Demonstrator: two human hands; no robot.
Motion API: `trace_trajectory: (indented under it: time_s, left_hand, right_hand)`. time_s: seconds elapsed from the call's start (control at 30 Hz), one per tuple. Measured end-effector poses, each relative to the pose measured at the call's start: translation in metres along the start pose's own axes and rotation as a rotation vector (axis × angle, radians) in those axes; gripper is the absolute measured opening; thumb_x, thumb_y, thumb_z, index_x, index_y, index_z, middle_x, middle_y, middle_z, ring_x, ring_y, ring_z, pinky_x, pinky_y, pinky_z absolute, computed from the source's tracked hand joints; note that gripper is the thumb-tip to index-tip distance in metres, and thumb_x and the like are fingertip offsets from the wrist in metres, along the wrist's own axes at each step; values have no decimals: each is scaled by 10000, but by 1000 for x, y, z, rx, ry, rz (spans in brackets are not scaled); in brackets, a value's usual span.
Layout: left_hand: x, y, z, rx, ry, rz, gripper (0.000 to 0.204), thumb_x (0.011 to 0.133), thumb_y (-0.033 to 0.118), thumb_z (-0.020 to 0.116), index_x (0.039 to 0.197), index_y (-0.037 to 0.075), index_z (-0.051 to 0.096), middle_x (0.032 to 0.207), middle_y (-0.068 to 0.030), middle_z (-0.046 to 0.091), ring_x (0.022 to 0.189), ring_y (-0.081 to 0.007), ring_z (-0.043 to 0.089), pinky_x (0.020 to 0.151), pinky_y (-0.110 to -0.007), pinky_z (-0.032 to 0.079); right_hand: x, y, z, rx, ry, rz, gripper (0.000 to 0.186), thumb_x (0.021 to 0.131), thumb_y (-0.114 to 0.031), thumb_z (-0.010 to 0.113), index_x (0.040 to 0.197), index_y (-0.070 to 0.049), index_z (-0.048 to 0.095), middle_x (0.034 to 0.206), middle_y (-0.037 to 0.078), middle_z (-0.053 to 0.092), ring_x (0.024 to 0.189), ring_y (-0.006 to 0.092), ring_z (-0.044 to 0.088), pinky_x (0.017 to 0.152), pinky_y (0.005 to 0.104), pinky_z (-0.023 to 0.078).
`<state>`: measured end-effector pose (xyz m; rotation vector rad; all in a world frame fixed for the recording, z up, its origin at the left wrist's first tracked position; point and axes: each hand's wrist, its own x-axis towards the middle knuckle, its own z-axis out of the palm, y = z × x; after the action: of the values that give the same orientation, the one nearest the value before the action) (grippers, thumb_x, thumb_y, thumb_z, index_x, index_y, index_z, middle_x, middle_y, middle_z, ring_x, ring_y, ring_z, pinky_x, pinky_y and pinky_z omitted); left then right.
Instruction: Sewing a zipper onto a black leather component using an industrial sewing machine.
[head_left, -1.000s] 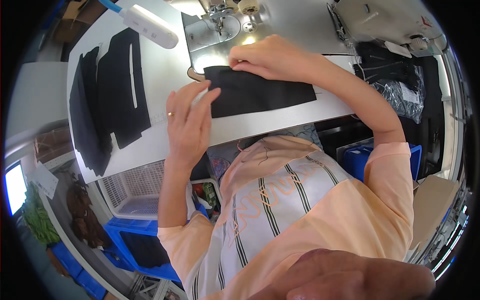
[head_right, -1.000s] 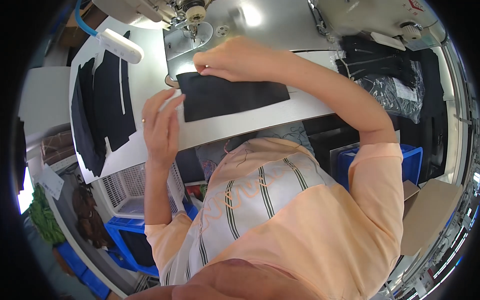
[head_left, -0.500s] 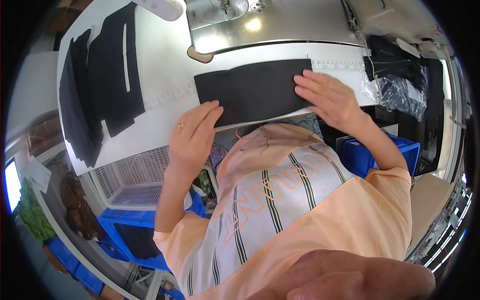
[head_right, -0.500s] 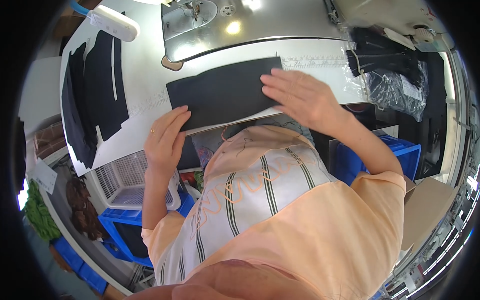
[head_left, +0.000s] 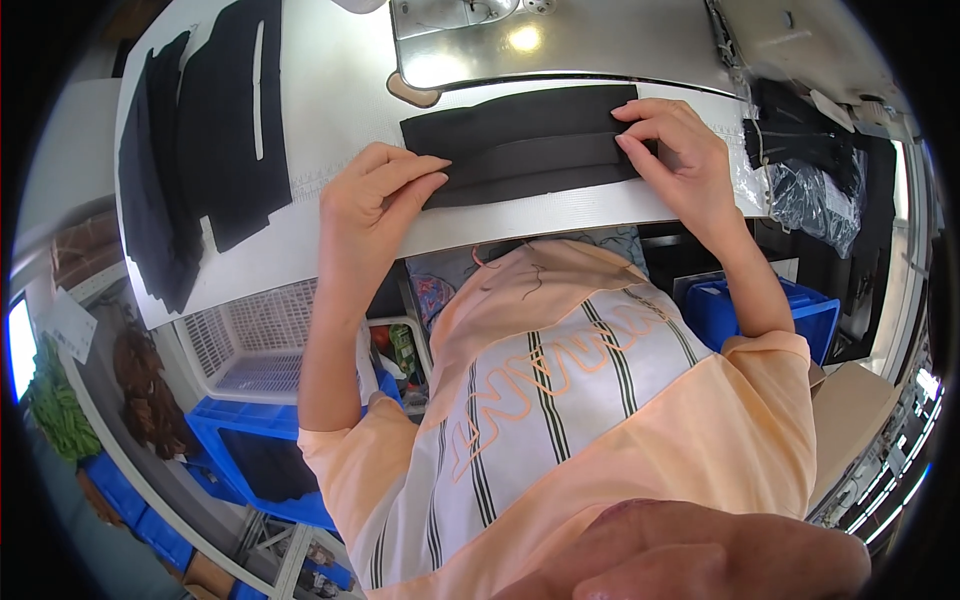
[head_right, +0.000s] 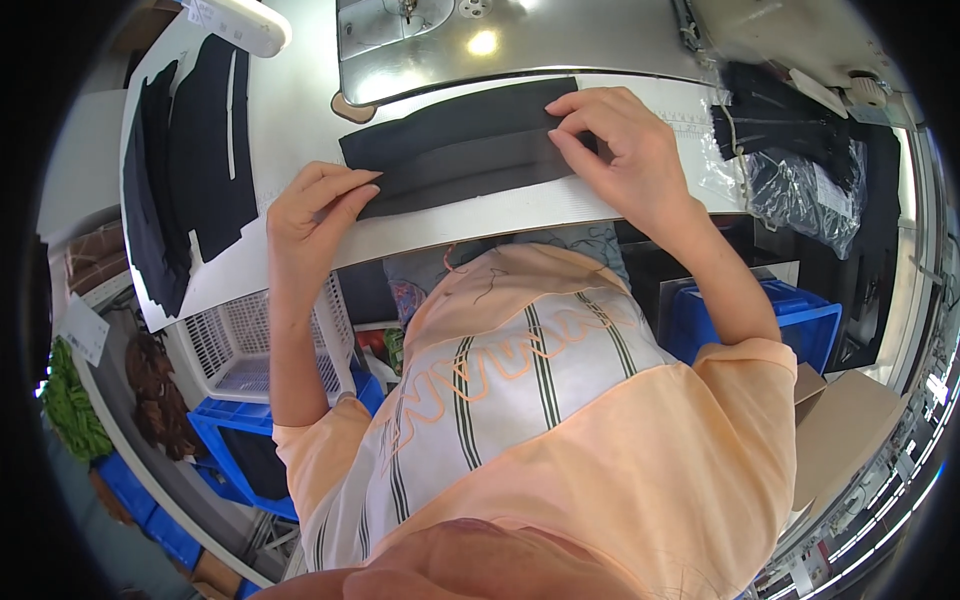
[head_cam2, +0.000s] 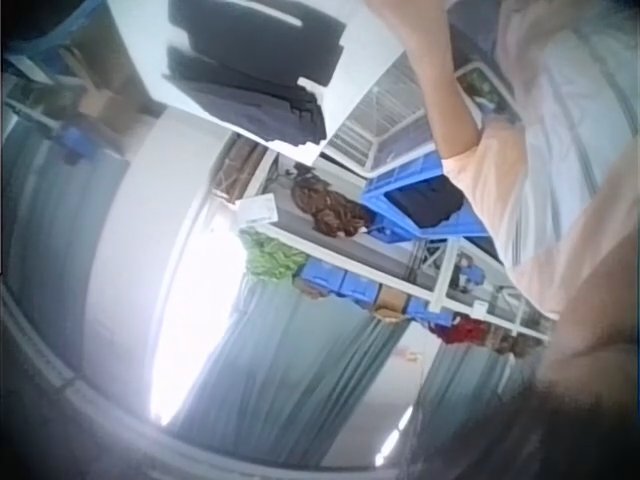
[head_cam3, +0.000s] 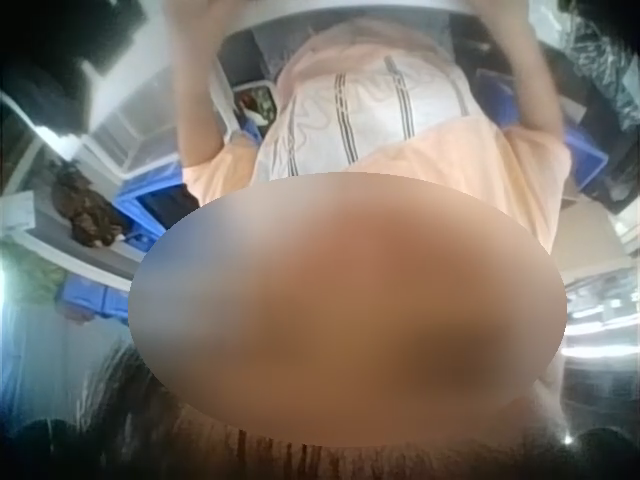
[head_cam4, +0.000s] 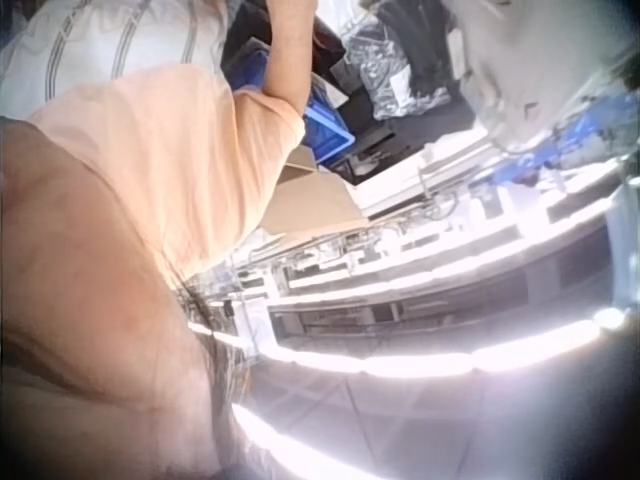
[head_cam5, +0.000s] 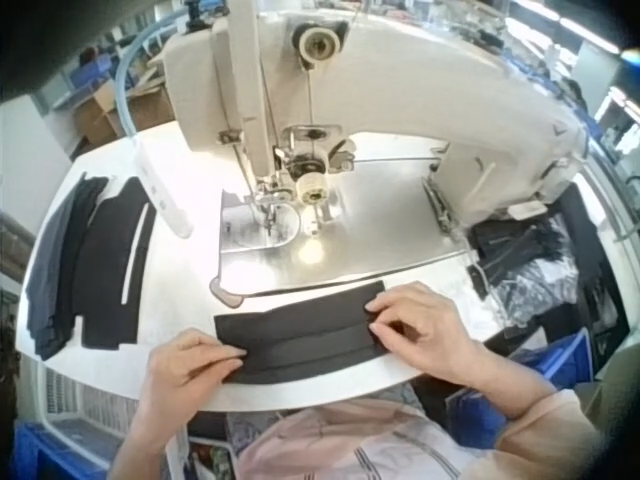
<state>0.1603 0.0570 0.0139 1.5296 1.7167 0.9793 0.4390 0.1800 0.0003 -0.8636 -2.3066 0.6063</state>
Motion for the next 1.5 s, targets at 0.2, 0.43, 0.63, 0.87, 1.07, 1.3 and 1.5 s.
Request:
trace_trajectory:
  time_s: [0.2, 0.43, 0.63, 0.87, 1.07, 1.3, 1.5]
  left_hand:
    - [-9, -3, 10, 117, 121, 74, 175, 815, -23, 692, 968, 50, 736, 902, -28, 632, 819, -131, 576, 734, -255, 458]
    - [-30, -1, 19, 827, 112, 523, 232, 803, 179, 709, 1026, 116, 733, 1163, 68, 666, 1142, -176, 573, 1135, -555, 84]
    - [-46, -1, 25, 840, 38, 351, 317, 881, 233, 675, 1177, 122, 694, 1297, 34, 628, 1253, -224, 517, 1143, -563, -18]
    - [-34, 3, 44, 994, 194, 293, 337, 916, 265, 646, 1226, 135, 666, 1203, 26, 630, 1281, -259, 468, 1139, -554, -36]
    - [-6, 6, 62, 1058, 185, 297, 420, 898, 388, 654, 1246, 151, 650, 1354, 68, 571, 1339, -276, 438, 1099, -648, 20]
    - [53, 14, 42, 940, -60, 343, 407, 967, 287, 561, 1353, 157, 565, 1435, 39, 509, 1453, -250, 247, 1162, -566, 87]
    - [65, 0, 36, 837, -54, 378, 390, 969, 254, 554, 1342, 144, 574, 1420, 20, 514, 1435, -261, 279, 1157, -571, 102]
  right_hand:
    - [-4, 10, 6, -85, 13, -102, 140, 778, -8, 701, 907, -38, 657, 1050, 72, 683, 921, 257, 638, 741, 335, 525]
    - [-16, -54, 60, -171, -297, -339, 680, 826, -361, 682, 1364, -1, 476, 1456, 145, 440, 1382, 288, 372, 1123, 454, 297]
    - [-41, -20, 8, -331, -301, -173, 785, 804, -424, 687, 1433, -47, 405, 1512, 104, 380, 1403, 275, 345, 1120, 450, 303]
    - [-79, 10, -5, -293, 21, -435, 216, 820, -231, 710, 960, -78, 649, 1158, 74, 663, 1197, 305, 565, 1122, 507, 265]
    - [-81, -6, -34, -33, 62, -425, 162, 796, -198, 751, 822, -81, 641, 927, 61, 656, 910, 247, 658, 744, 367, 532]
    - [-73, 143, -211, -923, 78, 115, 164, 866, -39, 619, 1009, -47, 697, 1077, 68, 650, 874, 266, 646, 769, 321, 522]
    - [-68, 163, -219, -579, 61, 157, 155, 902, -61, 614, 1030, -41, 698, 1125, 68, 641, 885, 239, 647, 768, 304, 514]
